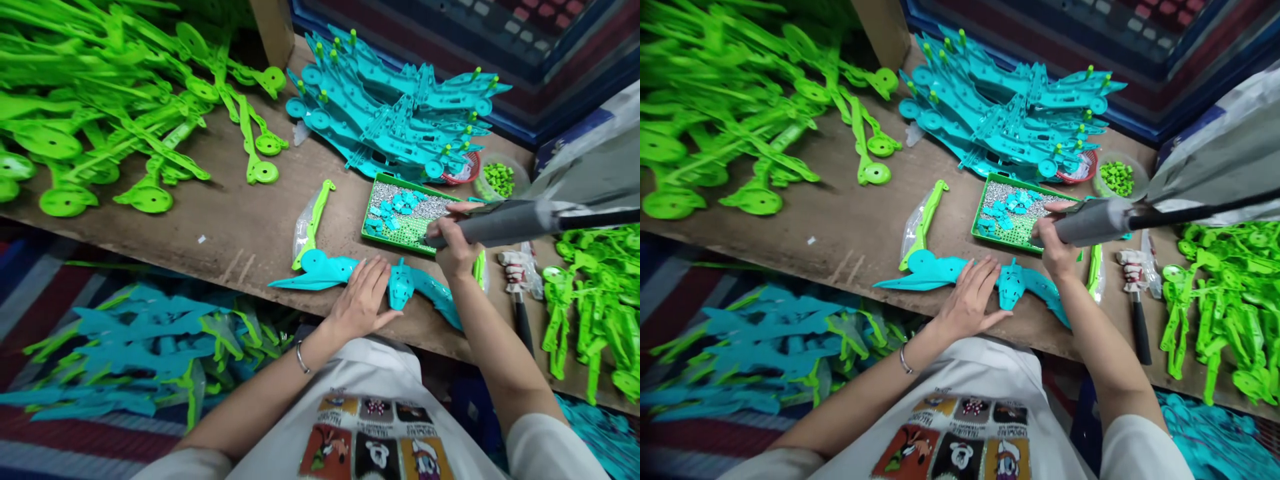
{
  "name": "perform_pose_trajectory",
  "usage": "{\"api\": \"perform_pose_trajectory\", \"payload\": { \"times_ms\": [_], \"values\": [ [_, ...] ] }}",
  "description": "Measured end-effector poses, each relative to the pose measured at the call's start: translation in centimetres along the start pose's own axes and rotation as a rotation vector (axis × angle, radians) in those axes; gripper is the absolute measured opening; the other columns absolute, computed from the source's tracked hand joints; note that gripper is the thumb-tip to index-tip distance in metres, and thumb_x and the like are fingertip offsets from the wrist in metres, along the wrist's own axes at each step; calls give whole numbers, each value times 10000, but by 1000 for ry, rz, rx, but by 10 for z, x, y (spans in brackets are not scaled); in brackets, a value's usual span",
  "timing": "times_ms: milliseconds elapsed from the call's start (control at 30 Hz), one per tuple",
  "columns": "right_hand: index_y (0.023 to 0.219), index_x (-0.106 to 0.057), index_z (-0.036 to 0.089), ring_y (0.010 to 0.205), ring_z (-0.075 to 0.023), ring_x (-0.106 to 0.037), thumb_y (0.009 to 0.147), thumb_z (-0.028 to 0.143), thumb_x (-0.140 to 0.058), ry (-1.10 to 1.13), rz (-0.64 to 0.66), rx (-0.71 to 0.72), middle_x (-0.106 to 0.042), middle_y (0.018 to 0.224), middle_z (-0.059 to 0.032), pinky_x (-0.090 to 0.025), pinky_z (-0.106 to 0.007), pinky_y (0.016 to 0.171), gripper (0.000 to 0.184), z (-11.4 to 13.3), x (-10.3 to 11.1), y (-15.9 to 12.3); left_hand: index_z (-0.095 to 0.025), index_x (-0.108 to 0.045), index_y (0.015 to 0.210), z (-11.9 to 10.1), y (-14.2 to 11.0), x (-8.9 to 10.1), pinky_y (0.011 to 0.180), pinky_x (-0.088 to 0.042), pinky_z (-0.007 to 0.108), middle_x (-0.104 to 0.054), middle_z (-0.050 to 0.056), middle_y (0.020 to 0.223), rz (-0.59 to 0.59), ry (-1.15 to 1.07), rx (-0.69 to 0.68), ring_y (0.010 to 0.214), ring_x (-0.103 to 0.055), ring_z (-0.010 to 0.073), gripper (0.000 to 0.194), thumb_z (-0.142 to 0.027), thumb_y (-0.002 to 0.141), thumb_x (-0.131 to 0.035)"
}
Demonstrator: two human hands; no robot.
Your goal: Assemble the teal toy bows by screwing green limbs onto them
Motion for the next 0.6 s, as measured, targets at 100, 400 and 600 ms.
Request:
{"api": "perform_pose_trajectory", "payload": {
  "times_ms": [100, 400, 600],
  "values": [
    [957, -591, 267, 475, -138, -538, 837, 322, -729, 85, 40, -15, -535, 561, 80, -479, -305, 520, 191, 24, -2, -13, -37, -250, 1596, 0, 1, 0, 1219, -331, 646, -494, 288, 1508, -16, -11, -6, 1482, -402, 420, 993, -581, 889, -687],
    [1042, -583, 283, 494, -155, -542, 874, 299, -714, 114, 210, -119, -555, 582, 74, -492, -334, 532, 214, 34, -6, -58, -85, -142, 1636, 2, 0, -1, 1212, -326, 657, -459, 281, 1542, -11, -57, -4, 1502, -377, 418, 1004, -549, 915, -664],
    [1036, -569, 278, 515, -158, -572, 873, 314, -720, 75, 192, -111, -566, 595, 76, -509, -337, 553, 224, 24, -8, -54, -57, -202, 1614, 2, -1, -2, 1215, -331, 648, -469, 284, 1530, -11, -40, 4, 1493, -385, 422, 1008, -586, 897, -673]
  ]
}}
Point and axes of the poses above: each hand's wrist, its own y-axis towards the middle knuckle, its own x-axis out of the back of the hand, z = x × y, the point moved 1 cm from there along y, towards the middle knuckle
